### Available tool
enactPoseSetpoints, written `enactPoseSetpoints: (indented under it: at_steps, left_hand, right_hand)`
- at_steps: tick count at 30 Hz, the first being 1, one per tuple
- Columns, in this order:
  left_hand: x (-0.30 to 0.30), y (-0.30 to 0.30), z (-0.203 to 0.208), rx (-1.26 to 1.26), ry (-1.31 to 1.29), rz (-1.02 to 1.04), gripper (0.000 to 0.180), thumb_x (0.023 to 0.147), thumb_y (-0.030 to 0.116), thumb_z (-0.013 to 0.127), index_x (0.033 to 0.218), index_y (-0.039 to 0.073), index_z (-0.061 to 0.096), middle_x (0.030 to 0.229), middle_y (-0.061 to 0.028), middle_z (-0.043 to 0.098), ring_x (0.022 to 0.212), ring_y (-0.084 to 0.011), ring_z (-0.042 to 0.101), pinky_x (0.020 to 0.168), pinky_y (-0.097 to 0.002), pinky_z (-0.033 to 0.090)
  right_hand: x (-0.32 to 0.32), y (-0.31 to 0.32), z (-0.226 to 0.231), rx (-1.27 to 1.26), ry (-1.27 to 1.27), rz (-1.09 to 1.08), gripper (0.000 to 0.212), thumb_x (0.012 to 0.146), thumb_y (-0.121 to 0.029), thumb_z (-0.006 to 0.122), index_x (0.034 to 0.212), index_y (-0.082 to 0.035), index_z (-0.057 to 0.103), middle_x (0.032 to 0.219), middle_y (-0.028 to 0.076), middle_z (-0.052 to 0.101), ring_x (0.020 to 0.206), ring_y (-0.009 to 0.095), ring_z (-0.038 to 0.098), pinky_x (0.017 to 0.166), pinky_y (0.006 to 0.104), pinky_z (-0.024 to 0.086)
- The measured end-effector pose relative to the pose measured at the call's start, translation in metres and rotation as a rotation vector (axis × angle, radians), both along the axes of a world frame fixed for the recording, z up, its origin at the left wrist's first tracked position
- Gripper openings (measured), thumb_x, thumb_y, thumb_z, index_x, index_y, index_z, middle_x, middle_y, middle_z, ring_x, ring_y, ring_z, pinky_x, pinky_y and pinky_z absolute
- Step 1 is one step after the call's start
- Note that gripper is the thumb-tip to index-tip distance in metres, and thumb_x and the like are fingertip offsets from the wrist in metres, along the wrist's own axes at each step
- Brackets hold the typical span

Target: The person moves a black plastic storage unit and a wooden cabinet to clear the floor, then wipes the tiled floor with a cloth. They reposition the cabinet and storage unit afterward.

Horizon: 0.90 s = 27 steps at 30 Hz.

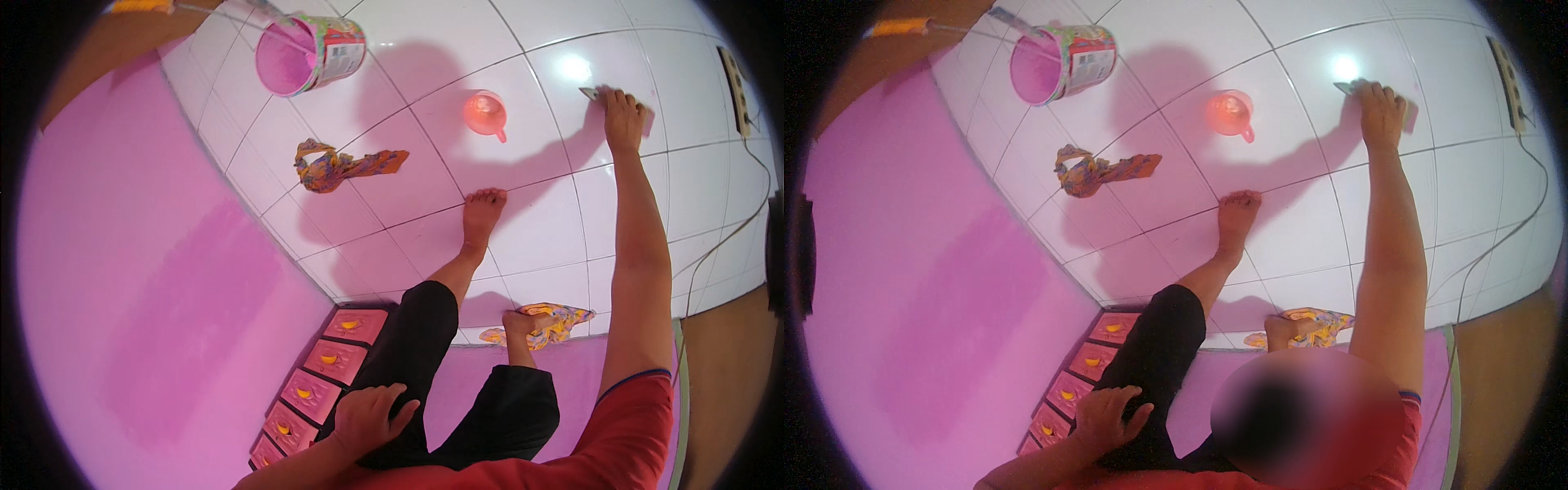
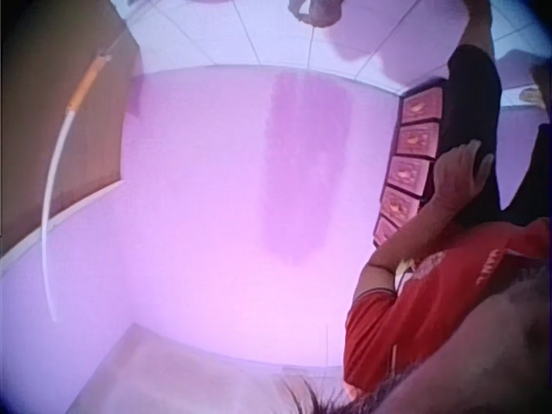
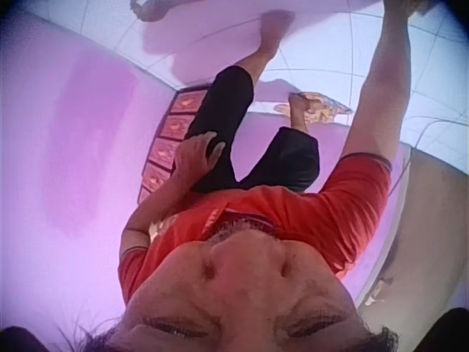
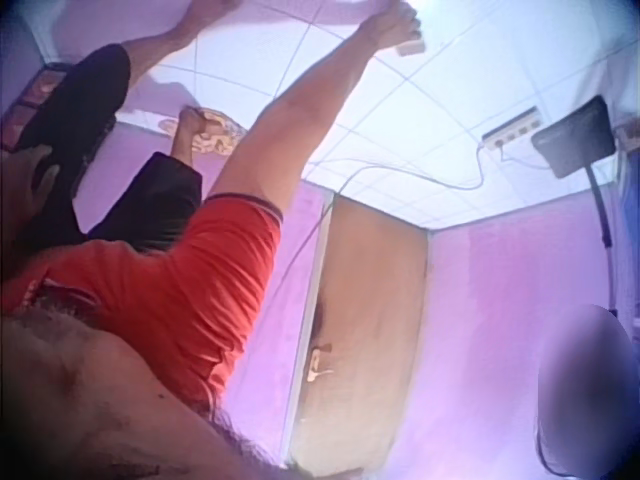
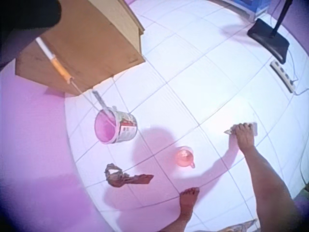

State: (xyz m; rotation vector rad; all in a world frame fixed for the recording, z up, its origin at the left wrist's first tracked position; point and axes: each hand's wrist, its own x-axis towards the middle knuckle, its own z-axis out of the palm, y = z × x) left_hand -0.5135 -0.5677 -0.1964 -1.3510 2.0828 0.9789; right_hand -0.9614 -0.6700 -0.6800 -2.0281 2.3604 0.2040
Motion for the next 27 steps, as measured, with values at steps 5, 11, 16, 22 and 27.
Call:
enactPoseSetpoints:
  at_steps: [5,11,16,22,27]
  left_hand:
    - [0.000,0.001,0.003,0.061,-0.029,0.062,0.027,0.084,0.033,0.070,0.094,0.009,0.061,0.061,-0.0016,0.052,0.051,-0.0175,0.055,0.045,-0.0305,0.041]
    - [0.002,0.008,0.007,0.115,-0.039,0.178,0.033,0.085,0.037,0.068,0.099,0.008,0.061,0.071,-0.0093,0.064,0.062,-0.0255,0.064,0.052,-0.0360,0.049]
    - [0.004,0.018,0.009,0.151,-0.069,0.220,0.032,0.085,0.035,0.069,0.100,0.007,0.061,0.071,-0.0102,0.064,0.063,-0.0261,0.064,0.053,-0.0366,0.050]
    - [0.008,0.034,0.014,0.115,-0.070,0.287,0.032,0.086,0.034,0.067,0.100,0.007,0.061,0.076,-0.0124,0.065,0.066,-0.0310,0.064,0.057,-0.0401,0.051]
    - [0.010,0.050,0.013,-0.010,-0.003,0.295,0.028,0.087,0.033,0.065,0.098,0.008,0.060,0.077,-0.0113,0.065,0.068,-0.0301,0.065,0.057,-0.0394,0.051]
  right_hand:
    - [0.055,0.040,0.031,0.047,-0.209,0.073,0.012,0.092,-0.015,0.050,0.096,-0.005,0.052,0.086,0.012,0.054,0.081,0.030,0.053,0.071,0.0421,0.044]
    - [0.262,0.107,0.080,0.169,-1.149,-0.529,0.026,0.087,-0.024,0.061,0.096,-0.002,0.049,0.093,0.018,0.055,0.087,0.037,0.056,0.073,0.0463,0.044]
    - [0.449,0.062,0.092,0.163,-1.404,-0.693,0.036,0.087,-0.034,0.069,0.093,0.001,0.061,0.087,0.017,0.066,0.081,0.029,0.064,0.075,0.0385,0.050]
    - [0.529,0.031,0.114,0.239,-1.282,-0.826,0.055,0.085,-0.035,0.069,0.122,0.003,0.051,0.106,0.019,0.063,0.096,0.030,0.064,0.085,0.0405,0.050]
    - [0.411,0.155,0.120,0.237,-1.254,-0.541,0.050,0.087,-0.034,0.064,0.121,0.001,0.055,0.108,0.020,0.063,0.102,0.031,0.062,0.089,0.0410,0.048]
